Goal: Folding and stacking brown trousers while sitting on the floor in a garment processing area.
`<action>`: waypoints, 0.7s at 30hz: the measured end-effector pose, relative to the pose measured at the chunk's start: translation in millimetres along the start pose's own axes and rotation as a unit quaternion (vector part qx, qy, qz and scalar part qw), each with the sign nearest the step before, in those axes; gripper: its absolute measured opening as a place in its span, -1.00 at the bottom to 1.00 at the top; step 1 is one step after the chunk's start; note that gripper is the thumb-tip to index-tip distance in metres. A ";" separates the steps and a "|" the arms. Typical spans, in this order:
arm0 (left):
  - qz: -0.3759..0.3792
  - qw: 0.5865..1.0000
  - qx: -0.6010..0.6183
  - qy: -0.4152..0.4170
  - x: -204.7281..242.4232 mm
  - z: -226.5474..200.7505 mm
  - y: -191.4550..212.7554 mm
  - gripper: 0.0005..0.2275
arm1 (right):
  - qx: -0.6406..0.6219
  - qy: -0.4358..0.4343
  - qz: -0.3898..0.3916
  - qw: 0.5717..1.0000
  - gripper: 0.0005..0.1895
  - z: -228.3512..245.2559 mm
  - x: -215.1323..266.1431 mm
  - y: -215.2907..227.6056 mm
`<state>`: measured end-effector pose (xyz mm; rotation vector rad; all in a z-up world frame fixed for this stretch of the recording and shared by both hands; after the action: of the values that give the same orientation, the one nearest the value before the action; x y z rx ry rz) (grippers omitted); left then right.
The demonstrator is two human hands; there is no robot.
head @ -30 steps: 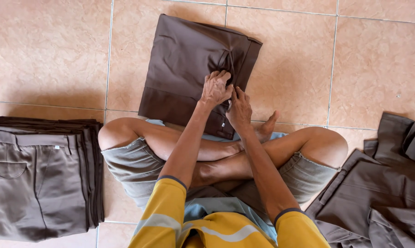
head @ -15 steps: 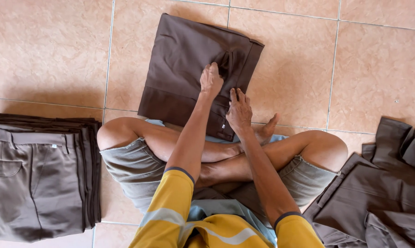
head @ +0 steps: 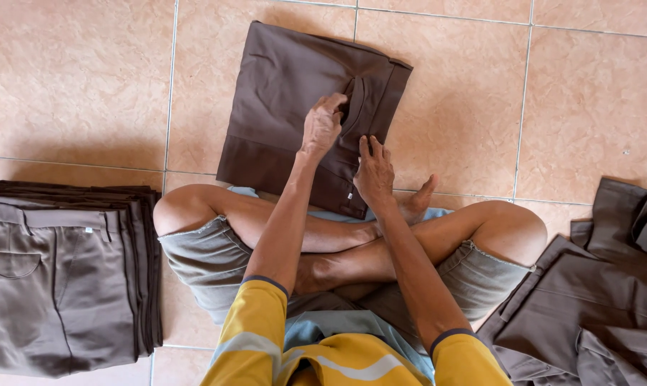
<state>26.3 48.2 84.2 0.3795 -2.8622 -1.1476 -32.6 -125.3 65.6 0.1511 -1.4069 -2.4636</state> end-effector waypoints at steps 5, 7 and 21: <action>0.001 0.960 -0.271 -0.068 -15.2 25.0 -52.6 -0.79 | 0.016 -0.006 -0.001 1.000 -0.48 -4.7 -0.4 -4.6; -0.020 0.928 -0.365 -0.076 -23.1 27.4 -72.4 -0.83 | 0.011 -0.006 -0.001 1.000 -0.48 -6.9 -2.2 -7.9; 0.060 0.986 0.034 0.153 -39.8 36.1 -55.9 -0.79 | 0.016 0.000 0.007 1.000 -0.46 -9.1 -1.5 -9.2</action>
<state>72.4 43.1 22.0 0.3464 -2.6213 -0.8859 -31.0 -127.9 53.0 0.1483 -1.4430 -2.4296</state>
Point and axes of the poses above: each hand's wrist, its own x-axis away from the middle knuckle, its own y-axis out of the back of the hand, z = x × y, the point moved 1 cm from there along -x, towards the middle knuckle, and after that the axes turned 15 degrees about -x, right-handed, at the moved point
